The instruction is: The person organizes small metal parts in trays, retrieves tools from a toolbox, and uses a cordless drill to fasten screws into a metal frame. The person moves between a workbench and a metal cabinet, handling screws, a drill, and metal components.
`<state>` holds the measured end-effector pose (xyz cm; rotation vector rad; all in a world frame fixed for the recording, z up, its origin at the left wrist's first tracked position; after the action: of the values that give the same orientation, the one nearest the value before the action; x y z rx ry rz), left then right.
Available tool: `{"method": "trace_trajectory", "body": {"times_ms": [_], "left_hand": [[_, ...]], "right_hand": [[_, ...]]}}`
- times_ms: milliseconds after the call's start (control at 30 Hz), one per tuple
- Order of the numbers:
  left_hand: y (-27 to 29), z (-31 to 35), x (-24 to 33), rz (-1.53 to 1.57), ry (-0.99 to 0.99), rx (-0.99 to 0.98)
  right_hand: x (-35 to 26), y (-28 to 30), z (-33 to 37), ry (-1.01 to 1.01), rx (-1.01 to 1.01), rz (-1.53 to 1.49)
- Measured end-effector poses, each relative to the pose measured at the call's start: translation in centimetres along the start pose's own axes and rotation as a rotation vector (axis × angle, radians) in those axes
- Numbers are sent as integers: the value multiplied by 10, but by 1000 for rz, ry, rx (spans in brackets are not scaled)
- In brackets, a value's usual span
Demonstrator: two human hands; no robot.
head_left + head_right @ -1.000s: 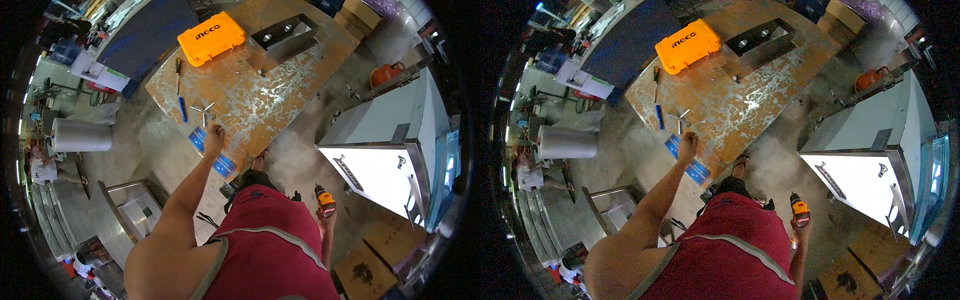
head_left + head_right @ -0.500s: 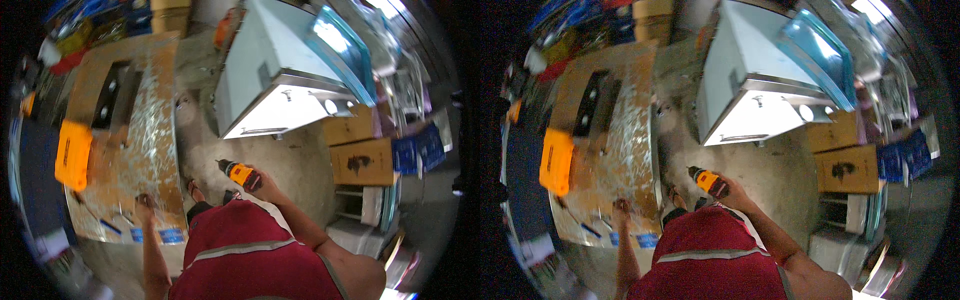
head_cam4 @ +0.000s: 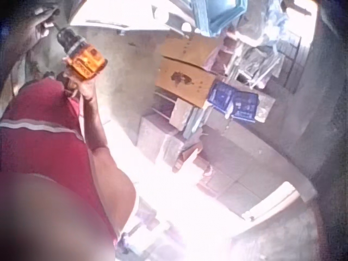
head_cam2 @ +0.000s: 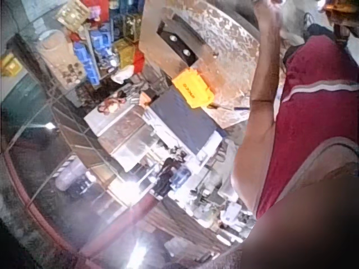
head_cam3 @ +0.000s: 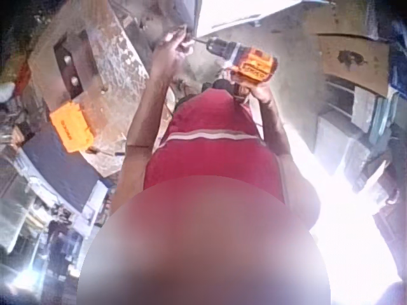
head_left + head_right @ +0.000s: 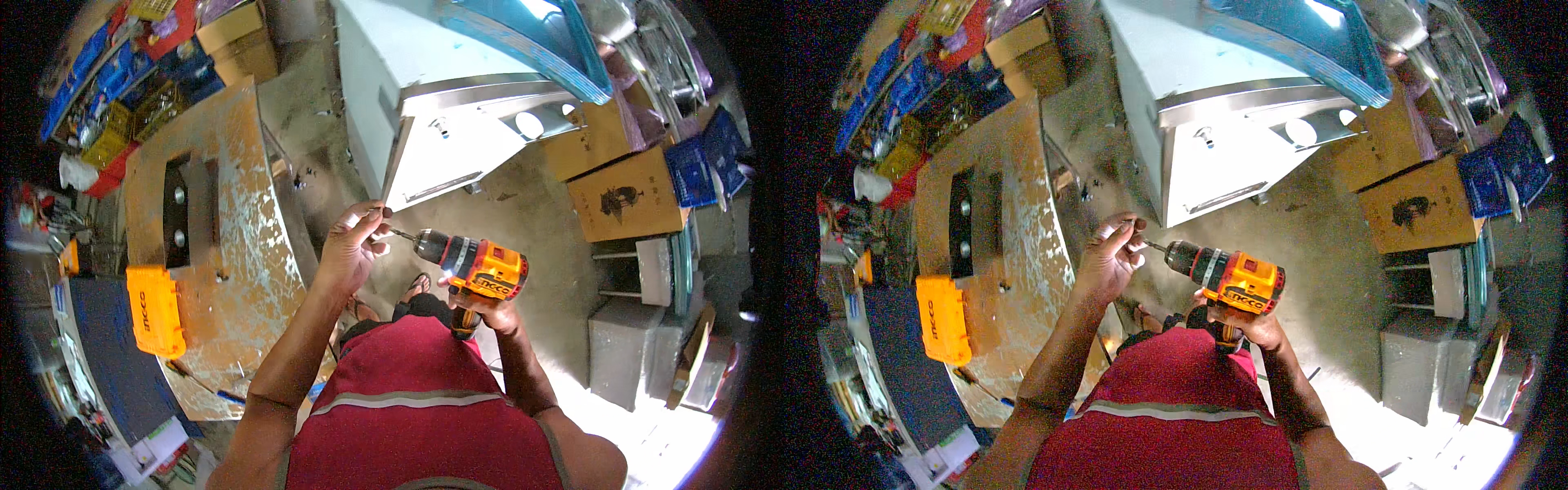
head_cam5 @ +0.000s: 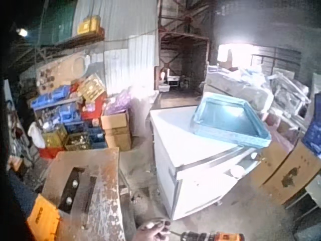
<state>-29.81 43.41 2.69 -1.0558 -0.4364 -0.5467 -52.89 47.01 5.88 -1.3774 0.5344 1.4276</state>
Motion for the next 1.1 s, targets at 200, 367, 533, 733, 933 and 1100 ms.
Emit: {"method": "trace_trajectory", "body": {"times_ms": [200,367,533,733,933,1100], "left_hand": [[-95,-24,-35,-57,111,-73],[-153,-48,-74,-48,140,-68],[-191,-64,-93,-169,102,-81],[-231,-75,-99,-531,-153,-148],[-290,-76,-125,-757,-337,-481],[-302,-68,-81,-1334,-897,-553]], "right_hand": [[-25,77,-3,62,119,-82],[-41,135,-8,139,63,-201],[-37,174,-9,60,180,-307],[-25,199,-8,74,181,-502],[-1,207,-21,136,-35,-1017],[11,209,-36,258,-41,-1138]]}}
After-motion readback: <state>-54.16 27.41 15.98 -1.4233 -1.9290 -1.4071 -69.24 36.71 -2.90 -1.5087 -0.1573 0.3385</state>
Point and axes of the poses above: each hand's wrist, its own z-axis away from the middle knuckle, its own y-axis out of the back of the hand, x = y × z, the point moved 10 cm from there along -z, towards the middle knuckle, and after that the axes turned 7 degrees about x, right-handed, at the moved point
